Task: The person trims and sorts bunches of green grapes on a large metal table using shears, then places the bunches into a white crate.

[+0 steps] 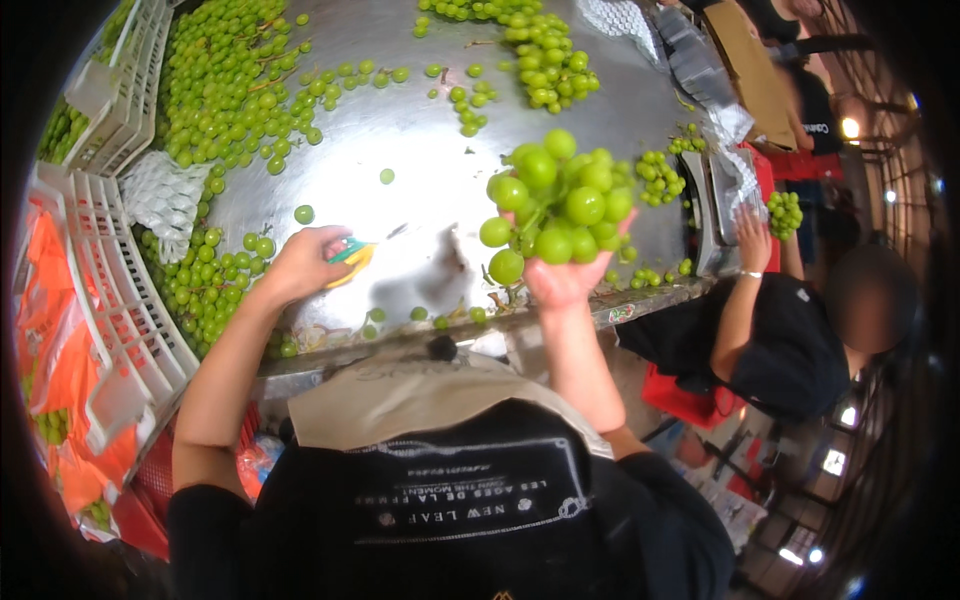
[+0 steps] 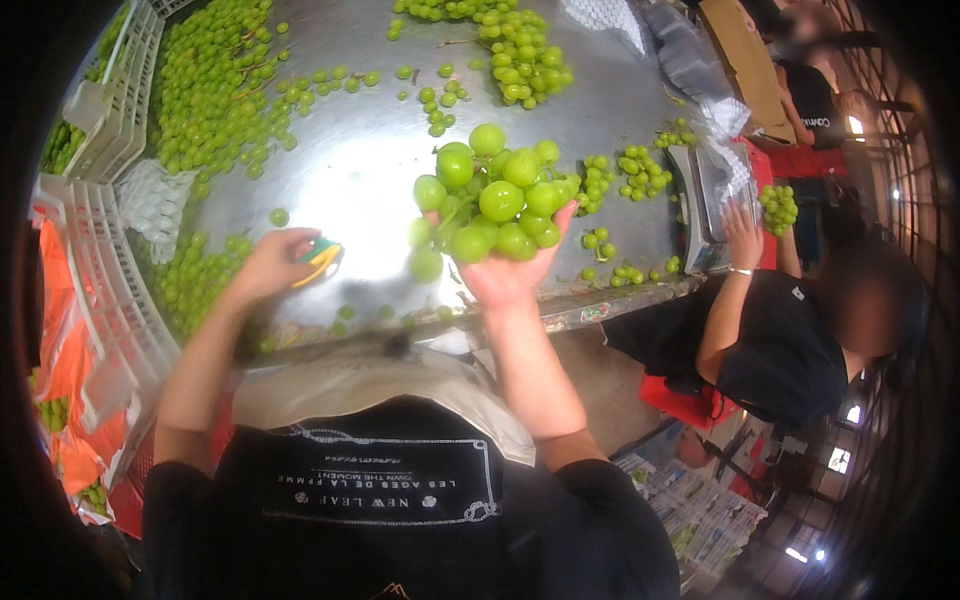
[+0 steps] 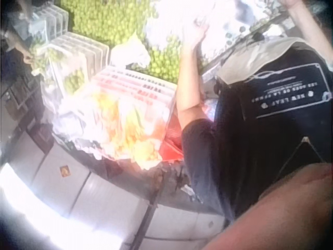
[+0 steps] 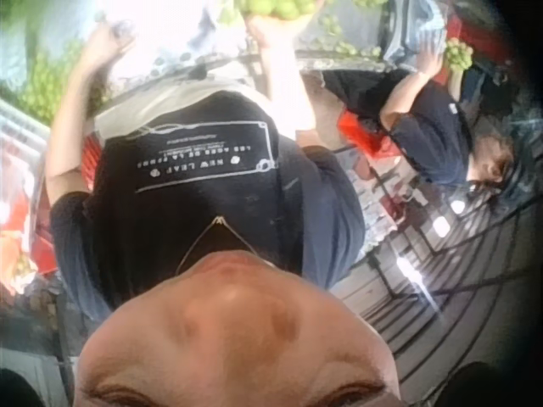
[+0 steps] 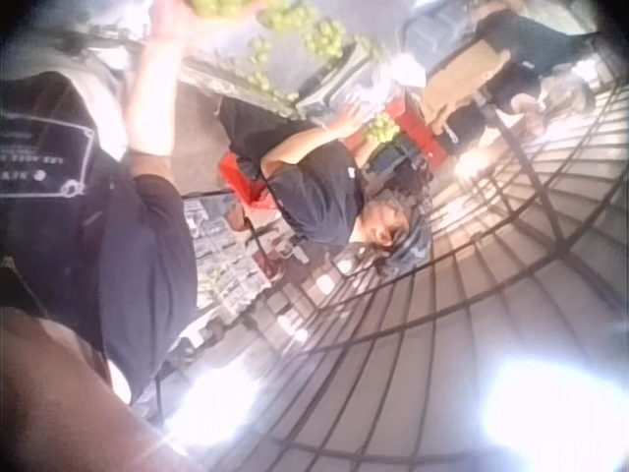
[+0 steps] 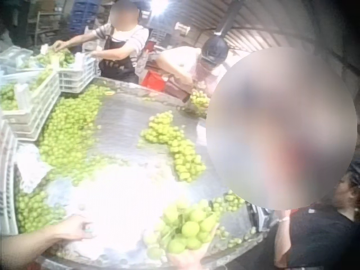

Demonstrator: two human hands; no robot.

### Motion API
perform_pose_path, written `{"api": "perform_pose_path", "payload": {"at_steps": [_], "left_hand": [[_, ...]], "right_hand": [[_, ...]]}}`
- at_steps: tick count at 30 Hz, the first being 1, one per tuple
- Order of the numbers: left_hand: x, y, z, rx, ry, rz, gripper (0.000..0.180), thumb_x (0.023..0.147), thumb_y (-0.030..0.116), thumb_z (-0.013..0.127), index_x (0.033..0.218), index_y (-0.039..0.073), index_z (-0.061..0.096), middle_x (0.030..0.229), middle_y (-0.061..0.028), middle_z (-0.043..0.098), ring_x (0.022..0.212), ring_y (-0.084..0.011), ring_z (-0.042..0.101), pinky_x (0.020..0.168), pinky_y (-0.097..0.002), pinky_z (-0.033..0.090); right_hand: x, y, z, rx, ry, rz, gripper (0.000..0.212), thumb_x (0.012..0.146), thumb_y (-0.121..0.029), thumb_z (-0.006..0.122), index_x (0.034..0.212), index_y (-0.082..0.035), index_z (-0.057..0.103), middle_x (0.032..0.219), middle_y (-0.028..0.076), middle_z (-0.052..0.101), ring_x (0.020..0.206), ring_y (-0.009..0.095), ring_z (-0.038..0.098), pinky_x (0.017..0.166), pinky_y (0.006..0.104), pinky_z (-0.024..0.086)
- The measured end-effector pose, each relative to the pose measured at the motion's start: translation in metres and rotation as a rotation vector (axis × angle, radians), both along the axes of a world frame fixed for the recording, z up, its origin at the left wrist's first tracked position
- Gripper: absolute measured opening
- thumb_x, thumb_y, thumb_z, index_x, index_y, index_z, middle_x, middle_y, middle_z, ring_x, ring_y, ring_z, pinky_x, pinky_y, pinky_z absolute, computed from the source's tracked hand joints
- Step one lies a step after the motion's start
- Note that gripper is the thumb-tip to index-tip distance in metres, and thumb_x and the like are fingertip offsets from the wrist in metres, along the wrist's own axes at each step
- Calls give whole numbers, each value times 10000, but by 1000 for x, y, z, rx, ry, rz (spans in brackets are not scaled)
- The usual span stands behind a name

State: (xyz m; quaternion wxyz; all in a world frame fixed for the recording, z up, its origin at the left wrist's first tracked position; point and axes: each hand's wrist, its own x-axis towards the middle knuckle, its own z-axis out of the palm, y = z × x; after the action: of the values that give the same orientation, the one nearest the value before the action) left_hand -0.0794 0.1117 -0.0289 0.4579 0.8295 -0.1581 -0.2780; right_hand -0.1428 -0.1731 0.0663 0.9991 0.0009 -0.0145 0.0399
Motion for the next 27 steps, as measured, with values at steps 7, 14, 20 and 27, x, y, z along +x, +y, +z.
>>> {"api": "perform_pose_path", "payload": {"at_steps": [7,14,20,27], "left_hand": [[-26,-13,121,-129,-507,-91,554,601,-51,680,1137,34,566,1019,-108,606,947,-233,567,790,-328,462],[-24,-24,149,-58,-937,-81,588,566,-40,647,1143,27,558,974,-117,608,889,-285,576,737,-369,482],[-23,-26,149,-67,-909,-82,579,574,-43,639,1143,24,556,968,-116,610,875,-285,578,725,-367,481],[-25,-28,148,-10,-916,-54,571,593,-66,642,1148,44,566,934,-122,611,852,-284,579,725,-355,476]], "right_hand": [[0,-5,-5,-63,2,-32,767,759,-668,477,1310,-140,405,1361,109,371,1231,338,340,1017,567,225],[3,3,2,-6,-34,-16,658,807,-596,505,1297,-162,439,1374,118,374,1257,356,326,1042,580,196],[3,5,6,-19,-9,-50,645,799,-594,518,1275,-162,458,1358,114,394,1252,342,336,1047,582,178],[1,10,11,-186,117,-170,662,756,-592,565,1249,-160,473,1303,116,441,1227,322,368,1042,600,172]]}}
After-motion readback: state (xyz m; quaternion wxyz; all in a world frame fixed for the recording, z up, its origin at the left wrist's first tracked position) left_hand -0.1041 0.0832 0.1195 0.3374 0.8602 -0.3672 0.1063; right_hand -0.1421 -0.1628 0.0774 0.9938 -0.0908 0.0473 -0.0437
